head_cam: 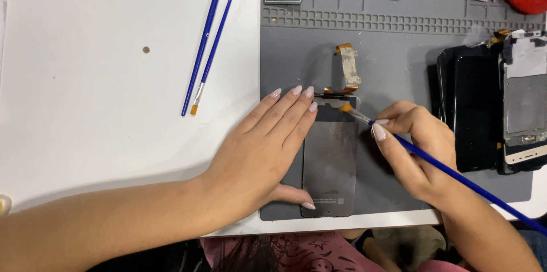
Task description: The person uses a small brush to clean the internal components of a disassembled smartphone, focusing on the camera module and flex cables. They then flip the phone over and brush the exterior back panel and edges.
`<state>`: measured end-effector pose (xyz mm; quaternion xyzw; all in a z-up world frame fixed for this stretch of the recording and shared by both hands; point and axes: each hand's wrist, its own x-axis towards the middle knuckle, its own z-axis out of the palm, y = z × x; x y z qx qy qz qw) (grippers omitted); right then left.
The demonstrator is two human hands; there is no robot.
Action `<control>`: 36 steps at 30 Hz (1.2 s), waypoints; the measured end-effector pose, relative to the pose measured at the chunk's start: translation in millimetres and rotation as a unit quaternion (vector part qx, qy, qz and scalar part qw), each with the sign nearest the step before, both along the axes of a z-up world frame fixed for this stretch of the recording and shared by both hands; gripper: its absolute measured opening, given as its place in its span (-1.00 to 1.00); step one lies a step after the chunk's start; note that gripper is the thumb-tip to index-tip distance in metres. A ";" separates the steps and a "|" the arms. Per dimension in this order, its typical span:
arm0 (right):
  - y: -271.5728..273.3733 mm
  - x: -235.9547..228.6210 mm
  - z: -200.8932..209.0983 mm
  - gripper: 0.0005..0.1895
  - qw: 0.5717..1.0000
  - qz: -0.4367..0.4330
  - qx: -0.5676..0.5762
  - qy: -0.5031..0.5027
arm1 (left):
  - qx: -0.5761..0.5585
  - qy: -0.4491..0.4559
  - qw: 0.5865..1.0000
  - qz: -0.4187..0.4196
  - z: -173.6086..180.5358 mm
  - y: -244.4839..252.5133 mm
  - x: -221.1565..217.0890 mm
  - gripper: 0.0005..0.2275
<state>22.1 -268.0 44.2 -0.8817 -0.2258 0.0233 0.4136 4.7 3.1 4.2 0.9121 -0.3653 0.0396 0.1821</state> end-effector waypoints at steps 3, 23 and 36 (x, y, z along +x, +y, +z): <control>-3.7 2.9 -4.8 -0.82 0.998 0.035 -0.029 -0.037 | 0.001 0.000 1.000 0.002 0.7 -1.0 0.9 0.29; 25.2 13.4 -1.9 -0.86 0.997 0.070 -0.010 0.008 | -0.037 0.033 0.999 0.005 -1.1 -1.4 0.7 0.30; 12.0 -0.7 -1.8 -0.81 0.986 0.159 0.020 0.034 | -0.038 0.034 0.999 0.005 -1.1 -0.9 0.7 0.31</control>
